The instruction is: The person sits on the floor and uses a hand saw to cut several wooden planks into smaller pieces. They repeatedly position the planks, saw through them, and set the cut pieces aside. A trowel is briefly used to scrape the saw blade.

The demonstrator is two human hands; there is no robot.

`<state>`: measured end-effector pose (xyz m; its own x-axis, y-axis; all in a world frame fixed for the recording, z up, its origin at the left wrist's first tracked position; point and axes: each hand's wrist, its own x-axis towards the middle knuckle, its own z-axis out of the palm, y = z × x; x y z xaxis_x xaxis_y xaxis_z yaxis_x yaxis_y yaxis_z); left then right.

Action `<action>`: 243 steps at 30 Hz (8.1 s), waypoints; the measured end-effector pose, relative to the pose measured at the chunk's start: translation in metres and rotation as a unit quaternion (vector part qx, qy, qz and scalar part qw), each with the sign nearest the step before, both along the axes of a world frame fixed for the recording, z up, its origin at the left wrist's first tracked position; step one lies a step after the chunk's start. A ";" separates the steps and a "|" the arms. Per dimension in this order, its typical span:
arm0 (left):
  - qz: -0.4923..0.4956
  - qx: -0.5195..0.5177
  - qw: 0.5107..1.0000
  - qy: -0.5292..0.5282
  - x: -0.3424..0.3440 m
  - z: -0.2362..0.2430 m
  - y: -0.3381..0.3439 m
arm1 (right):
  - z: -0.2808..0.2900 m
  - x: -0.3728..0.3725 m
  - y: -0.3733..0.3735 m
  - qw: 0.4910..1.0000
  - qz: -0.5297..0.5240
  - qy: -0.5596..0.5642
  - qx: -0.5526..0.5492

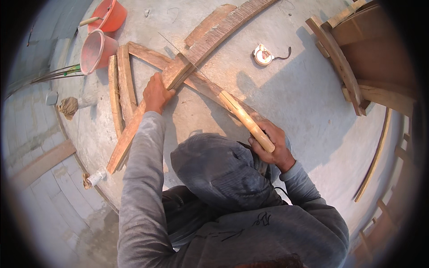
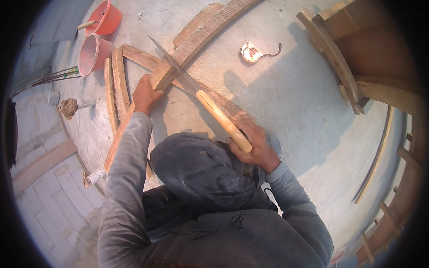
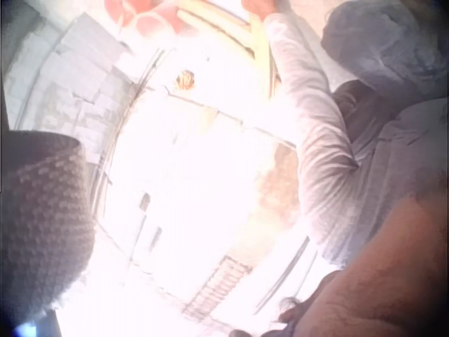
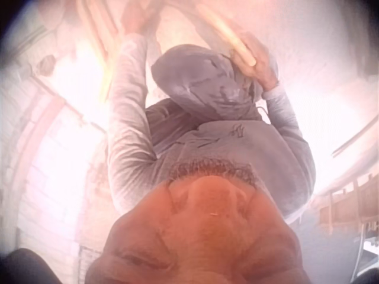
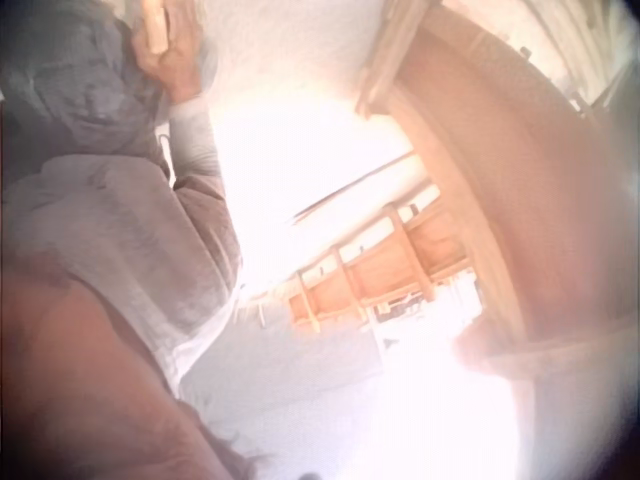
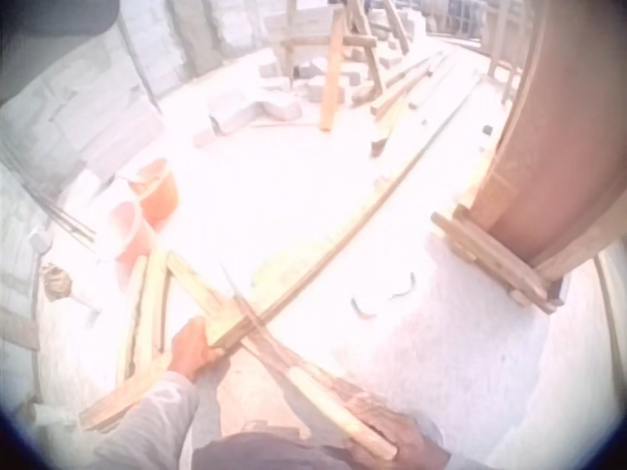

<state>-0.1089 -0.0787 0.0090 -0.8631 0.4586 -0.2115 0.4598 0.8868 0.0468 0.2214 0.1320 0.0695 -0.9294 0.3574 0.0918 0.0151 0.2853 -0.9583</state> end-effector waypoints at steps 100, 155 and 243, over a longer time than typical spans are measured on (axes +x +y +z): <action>-0.010 0.020 0.999 0.038 -0.015 -0.014 0.001 | -0.048 -0.101 -0.008 0.996 -0.001 -0.035 -0.086; 0.001 0.034 0.998 0.055 -0.016 -0.021 -0.014 | -0.049 -0.040 -0.005 0.996 0.033 -0.056 -0.054; 0.005 0.076 0.994 0.073 -0.020 -0.020 -0.020 | -0.064 -0.020 -0.012 0.996 0.038 -0.057 -0.053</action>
